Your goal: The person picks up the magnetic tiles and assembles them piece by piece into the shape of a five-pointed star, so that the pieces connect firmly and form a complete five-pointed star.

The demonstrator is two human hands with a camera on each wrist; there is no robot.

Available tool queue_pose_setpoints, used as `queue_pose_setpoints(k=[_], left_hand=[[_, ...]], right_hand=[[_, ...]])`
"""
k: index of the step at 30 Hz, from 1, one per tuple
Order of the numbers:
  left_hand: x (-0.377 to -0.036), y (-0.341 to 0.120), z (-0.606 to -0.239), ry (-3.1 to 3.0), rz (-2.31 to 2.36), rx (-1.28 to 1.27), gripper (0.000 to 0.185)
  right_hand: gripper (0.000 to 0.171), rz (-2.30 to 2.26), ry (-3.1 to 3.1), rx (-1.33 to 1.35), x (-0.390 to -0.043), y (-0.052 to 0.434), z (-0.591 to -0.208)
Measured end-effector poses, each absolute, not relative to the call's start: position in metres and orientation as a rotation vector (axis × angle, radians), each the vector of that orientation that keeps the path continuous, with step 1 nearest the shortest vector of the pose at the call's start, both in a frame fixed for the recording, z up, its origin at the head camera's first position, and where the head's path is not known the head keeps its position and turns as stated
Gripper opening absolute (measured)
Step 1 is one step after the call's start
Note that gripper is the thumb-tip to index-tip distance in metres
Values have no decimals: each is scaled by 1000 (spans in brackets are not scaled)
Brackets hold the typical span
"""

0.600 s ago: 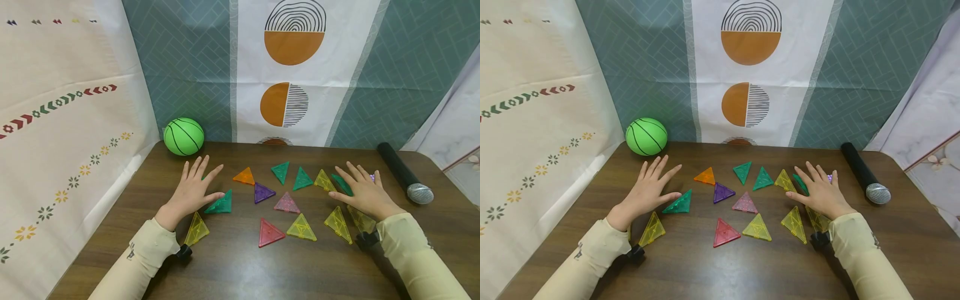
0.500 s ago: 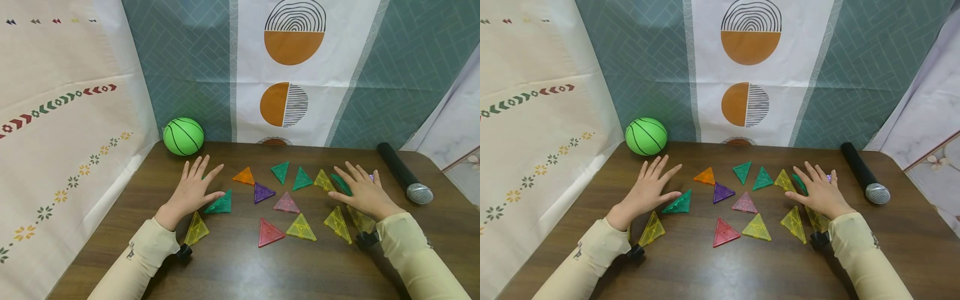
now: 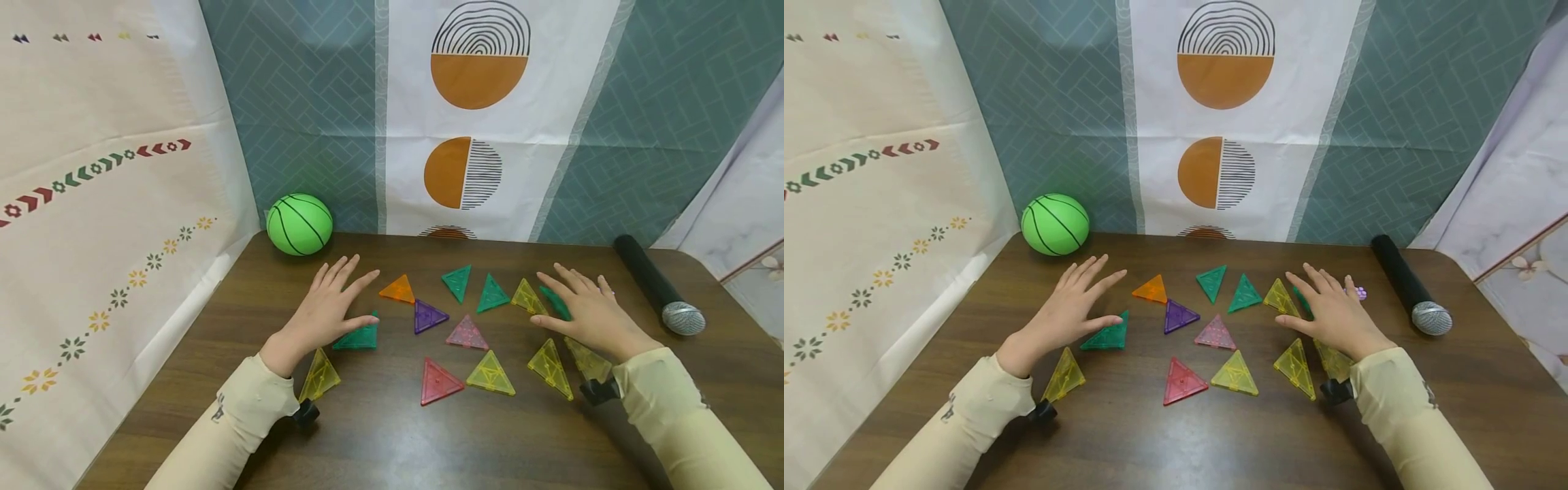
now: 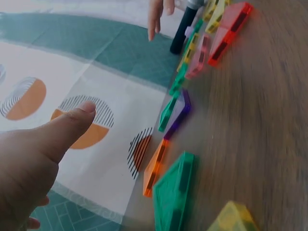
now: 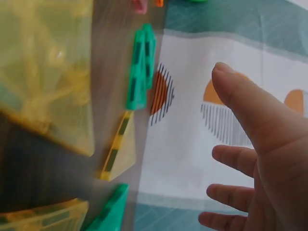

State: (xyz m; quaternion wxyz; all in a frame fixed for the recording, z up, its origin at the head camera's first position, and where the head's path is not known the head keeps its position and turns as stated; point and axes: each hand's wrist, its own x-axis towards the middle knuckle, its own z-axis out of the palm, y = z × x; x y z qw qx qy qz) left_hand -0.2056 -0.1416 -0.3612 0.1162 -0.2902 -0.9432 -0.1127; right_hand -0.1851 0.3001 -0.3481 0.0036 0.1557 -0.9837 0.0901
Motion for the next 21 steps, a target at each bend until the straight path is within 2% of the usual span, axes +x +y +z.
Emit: queue_pose_setpoints(k=[14,21], left_hand=[[-203,-111,-362,-2546,-415,-1051,74],[-202,-99,-364,-2536,-384,-1101,67]], right_hand=[[70,224,-2861,681,-167,263,-333],[66,258,-2820,737,-157,243,-335]])
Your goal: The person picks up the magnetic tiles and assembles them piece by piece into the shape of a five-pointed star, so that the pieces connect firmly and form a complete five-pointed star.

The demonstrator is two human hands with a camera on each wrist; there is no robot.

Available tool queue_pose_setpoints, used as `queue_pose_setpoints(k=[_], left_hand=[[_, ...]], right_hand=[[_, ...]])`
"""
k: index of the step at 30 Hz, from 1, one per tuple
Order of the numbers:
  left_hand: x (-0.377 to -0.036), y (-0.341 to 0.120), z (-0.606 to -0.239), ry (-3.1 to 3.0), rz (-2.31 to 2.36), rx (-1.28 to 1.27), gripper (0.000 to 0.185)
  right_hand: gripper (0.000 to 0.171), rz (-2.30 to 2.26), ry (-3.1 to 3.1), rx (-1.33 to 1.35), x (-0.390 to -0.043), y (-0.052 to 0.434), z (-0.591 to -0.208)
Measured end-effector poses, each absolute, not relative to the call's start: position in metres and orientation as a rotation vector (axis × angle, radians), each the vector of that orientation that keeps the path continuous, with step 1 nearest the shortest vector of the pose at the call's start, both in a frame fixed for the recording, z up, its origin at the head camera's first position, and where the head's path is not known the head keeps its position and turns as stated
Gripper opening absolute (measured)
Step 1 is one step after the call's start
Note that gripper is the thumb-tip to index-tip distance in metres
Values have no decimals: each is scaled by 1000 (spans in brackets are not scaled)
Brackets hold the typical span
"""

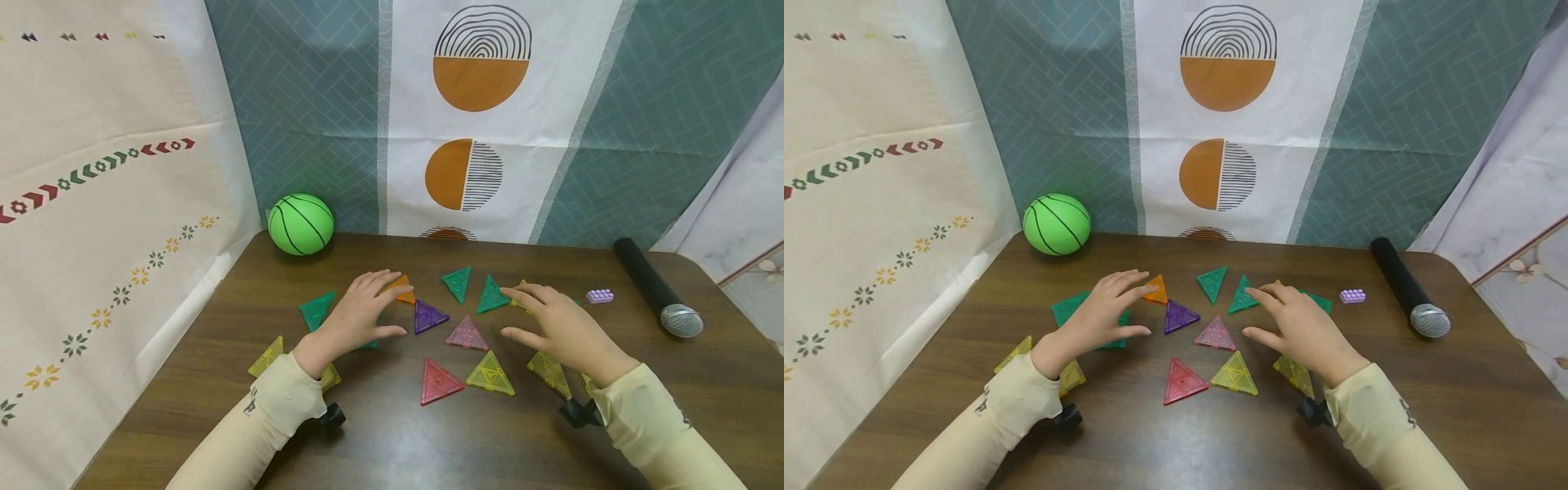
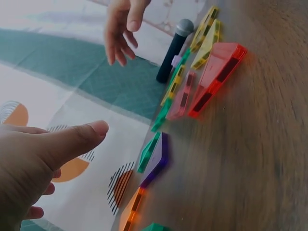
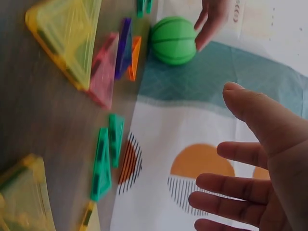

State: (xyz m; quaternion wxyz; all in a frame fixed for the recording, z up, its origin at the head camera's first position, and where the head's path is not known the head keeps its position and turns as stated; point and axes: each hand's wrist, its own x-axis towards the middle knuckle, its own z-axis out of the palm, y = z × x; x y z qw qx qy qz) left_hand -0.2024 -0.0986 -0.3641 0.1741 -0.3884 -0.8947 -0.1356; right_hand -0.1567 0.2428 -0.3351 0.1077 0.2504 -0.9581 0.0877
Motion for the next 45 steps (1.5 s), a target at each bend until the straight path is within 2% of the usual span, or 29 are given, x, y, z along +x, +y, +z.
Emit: queue_pose_setpoints(k=[22,30,36,45], left_hand=[[-218,-66,-388,-2686,-340,-1169,60],[-224,-60,-391,-2766,-362,-1155,57],[-225,-58,-396,-2789,-291,-1139,54],[-227,-57,-401,-2785,-254,-1117,51]], right_hand=[[55,234,-2677,987,-136,198,-366],[50,457,-2768,1037,-127,181,-375],[44,462,-2764,1079,-125,170,-388],[46,440,-2728,1261,-128,166,-402]])
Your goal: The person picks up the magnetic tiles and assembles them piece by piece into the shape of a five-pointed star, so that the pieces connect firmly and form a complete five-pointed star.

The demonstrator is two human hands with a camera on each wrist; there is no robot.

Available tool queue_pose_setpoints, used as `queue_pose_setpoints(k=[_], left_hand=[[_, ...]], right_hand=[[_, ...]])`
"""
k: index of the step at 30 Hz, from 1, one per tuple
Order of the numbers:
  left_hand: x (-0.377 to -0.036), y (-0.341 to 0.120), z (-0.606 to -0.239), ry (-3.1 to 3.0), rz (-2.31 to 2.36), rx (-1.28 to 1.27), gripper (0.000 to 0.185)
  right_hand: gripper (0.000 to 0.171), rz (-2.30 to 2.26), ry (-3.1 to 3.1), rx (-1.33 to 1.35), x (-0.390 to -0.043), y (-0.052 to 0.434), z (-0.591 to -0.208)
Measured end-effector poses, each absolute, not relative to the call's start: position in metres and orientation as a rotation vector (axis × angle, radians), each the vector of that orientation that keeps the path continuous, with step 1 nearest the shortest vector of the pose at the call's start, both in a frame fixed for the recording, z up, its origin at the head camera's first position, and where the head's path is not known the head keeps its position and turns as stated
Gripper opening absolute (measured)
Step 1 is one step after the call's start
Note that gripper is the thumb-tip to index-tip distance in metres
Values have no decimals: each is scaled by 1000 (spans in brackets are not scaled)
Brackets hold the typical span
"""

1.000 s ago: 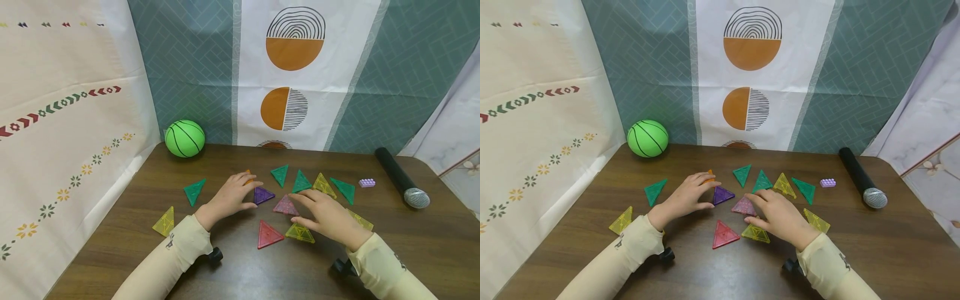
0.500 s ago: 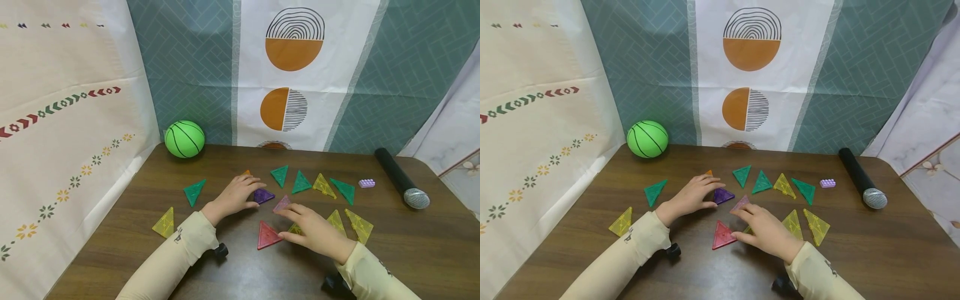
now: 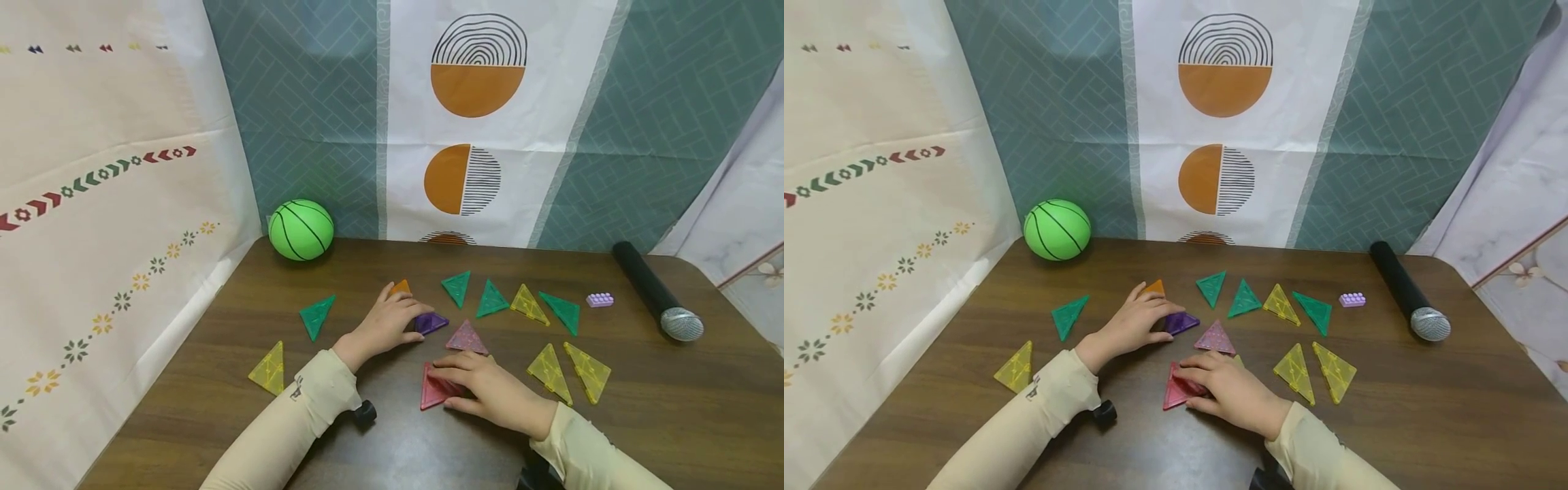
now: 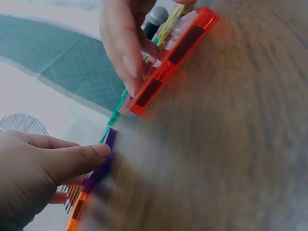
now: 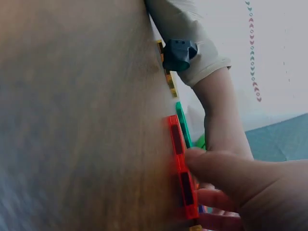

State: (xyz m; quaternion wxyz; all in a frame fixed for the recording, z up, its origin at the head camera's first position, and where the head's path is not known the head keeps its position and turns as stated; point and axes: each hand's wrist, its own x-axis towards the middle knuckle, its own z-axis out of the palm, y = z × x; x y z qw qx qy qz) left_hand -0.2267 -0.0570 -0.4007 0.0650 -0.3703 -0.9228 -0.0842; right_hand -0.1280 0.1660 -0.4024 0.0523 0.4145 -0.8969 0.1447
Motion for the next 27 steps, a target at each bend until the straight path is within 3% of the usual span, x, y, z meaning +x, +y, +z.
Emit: queue_pose_setpoints(k=[27], left_hand=[[-199,-62,-399,-2637,-17,-1158,41]], right_hand=[[40,288,-2613,1311,-131,169,-409]])
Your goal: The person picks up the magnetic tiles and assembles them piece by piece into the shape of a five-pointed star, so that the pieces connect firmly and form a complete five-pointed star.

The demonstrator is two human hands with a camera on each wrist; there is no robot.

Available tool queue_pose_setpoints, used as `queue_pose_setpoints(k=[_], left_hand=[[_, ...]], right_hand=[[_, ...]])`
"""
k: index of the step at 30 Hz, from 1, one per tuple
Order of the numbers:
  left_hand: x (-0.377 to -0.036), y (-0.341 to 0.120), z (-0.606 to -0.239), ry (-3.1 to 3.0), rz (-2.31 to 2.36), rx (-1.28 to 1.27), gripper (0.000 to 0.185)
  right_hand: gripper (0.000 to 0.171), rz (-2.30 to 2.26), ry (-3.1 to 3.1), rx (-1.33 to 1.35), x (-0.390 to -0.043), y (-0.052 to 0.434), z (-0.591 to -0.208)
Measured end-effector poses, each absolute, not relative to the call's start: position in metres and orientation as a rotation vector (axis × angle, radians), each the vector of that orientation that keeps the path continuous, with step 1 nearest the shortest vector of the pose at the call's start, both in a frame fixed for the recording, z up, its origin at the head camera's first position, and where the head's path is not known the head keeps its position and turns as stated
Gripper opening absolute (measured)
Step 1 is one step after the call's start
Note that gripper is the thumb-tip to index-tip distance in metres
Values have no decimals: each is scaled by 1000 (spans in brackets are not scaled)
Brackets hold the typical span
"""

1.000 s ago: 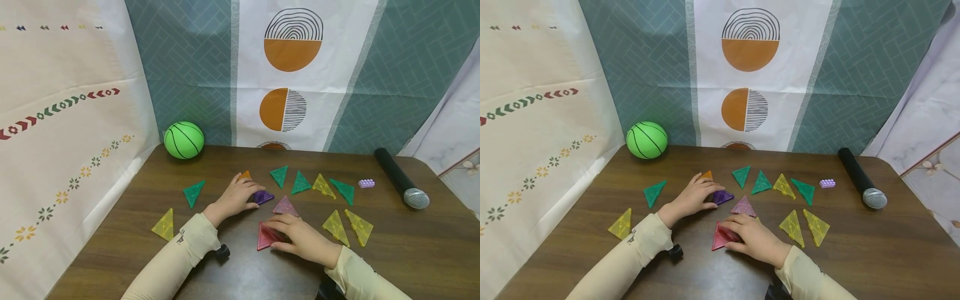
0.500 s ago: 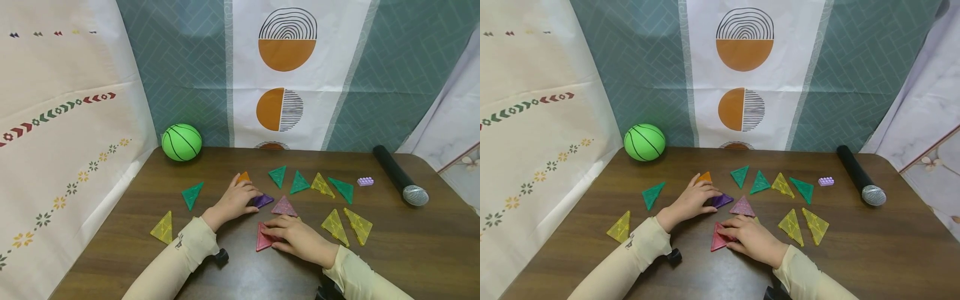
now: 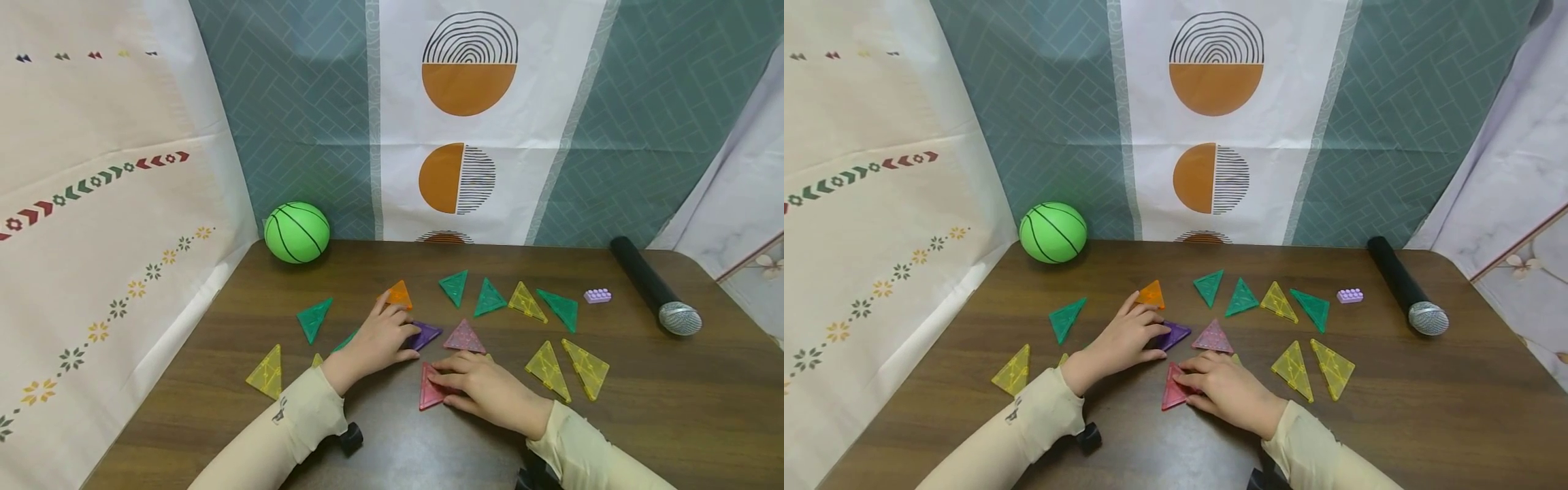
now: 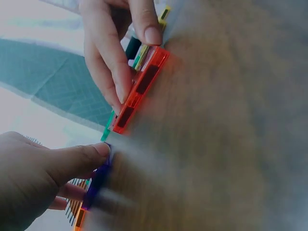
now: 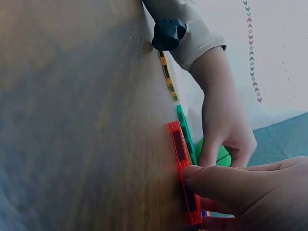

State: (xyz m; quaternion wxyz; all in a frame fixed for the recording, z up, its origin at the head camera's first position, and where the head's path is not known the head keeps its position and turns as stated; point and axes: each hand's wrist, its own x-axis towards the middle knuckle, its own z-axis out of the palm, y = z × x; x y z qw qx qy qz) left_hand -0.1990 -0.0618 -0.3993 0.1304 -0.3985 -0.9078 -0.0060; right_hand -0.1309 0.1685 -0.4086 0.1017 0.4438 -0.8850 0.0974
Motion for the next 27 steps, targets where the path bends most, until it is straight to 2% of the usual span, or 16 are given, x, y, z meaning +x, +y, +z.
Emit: queue_pose_setpoints(k=[17,27], left_hand=[[-168,-75,-403,-2590,82,-1137,42],[-156,-81,-408,-2538,-9,-1166,42]], right_hand=[[34,248,-2659,1250,-125,163,-405],[36,230,-2638,1095,-124,163,-408]])
